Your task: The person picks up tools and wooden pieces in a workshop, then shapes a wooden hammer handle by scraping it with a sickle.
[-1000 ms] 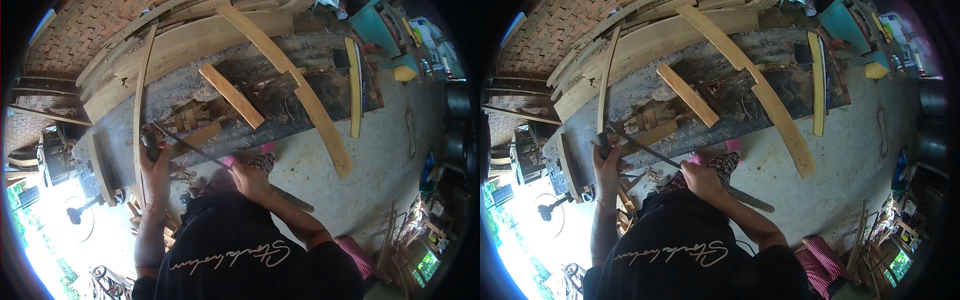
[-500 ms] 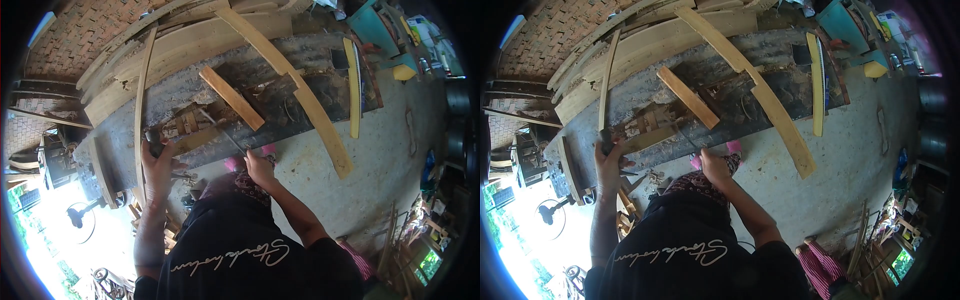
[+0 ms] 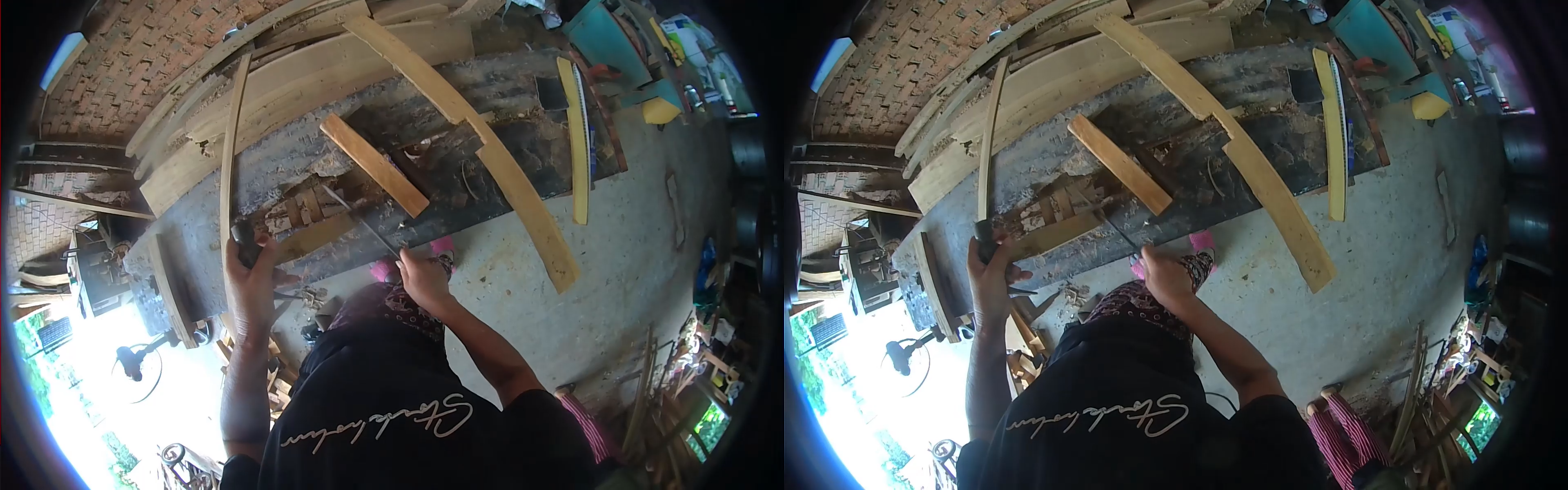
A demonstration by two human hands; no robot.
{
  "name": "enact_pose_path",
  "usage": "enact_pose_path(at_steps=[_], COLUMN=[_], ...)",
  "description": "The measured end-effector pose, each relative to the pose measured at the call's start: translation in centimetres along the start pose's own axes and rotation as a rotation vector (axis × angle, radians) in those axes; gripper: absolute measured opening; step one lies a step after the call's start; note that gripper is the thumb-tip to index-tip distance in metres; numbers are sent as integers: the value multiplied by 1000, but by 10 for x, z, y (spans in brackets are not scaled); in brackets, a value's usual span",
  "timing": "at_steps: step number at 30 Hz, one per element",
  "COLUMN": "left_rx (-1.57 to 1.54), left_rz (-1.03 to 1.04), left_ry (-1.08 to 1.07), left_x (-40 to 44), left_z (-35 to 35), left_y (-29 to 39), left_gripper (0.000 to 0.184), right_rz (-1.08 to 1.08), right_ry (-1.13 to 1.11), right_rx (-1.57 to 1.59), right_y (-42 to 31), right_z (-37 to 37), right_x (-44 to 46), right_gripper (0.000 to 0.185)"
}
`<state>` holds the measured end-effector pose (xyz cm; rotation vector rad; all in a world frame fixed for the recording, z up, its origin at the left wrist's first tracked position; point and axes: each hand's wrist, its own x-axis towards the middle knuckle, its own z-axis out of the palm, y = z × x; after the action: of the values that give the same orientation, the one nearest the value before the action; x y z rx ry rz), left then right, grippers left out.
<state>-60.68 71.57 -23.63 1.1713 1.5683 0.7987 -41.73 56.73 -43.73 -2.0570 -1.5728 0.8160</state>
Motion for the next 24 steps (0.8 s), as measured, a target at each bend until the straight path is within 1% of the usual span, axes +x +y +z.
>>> enact_pose_path(at_steps=[1, 5, 7, 10, 11, 12, 14, 15, 16, 18, 19, 21, 24], left_rx=[8, 80, 121, 109, 105, 102, 95, 84, 80, 43, 35, 45, 42], left_rz=[-12, 39, 69, 95, 105, 114, 112, 126, 129, 65, 74, -1, -6], left_ry=[-6, -51, -54, -77, -88, -98, -72, -47, -47, -60, -63, -55, -56], left_x=[-1, -1, -2, -3, -4, -4, -5, -5, -2, 7, 11, 18, 17], left_z=[-1, -2, -2, 3, 4, 5, 11, 12, 10, 3, -2, -9, -14], left_y=[-2, -5, -4, -4, -2, -1, 0, 1, -1, -5, -4, -2, -2], left_gripper=[20, 21, 22, 25, 27, 28, 27, 26, 26, 23, 23, 20, 19], right_rz=[-78, -114, 50, 46, -53, -46, -99, -38, -39, -34, -37, -102, -149], right_ry=[-3, 26, 7, -17, 21, 12, 34, -42, -38, 0, 10, 95, 62], right_rx=[23, 47, 28, 18, 20, 20, 27, 31, 28, 81, 74, 82, 40], right_y=[-3, -2, 15, 8, -7, -16, -25, -18, -17, -20, -22, -29, -36], right_z=[0, 6, 16, 18, 2, -4, -9, -1, 2, 4, 5, 4, -6], right_x=[-3, -4, 4, 5, 3, -1, -5, -2, 0, 3, 3, 3, -6], right_gripper=[16, 16, 15, 16, 17, 17, 18, 18, 18, 18, 18, 18, 19])
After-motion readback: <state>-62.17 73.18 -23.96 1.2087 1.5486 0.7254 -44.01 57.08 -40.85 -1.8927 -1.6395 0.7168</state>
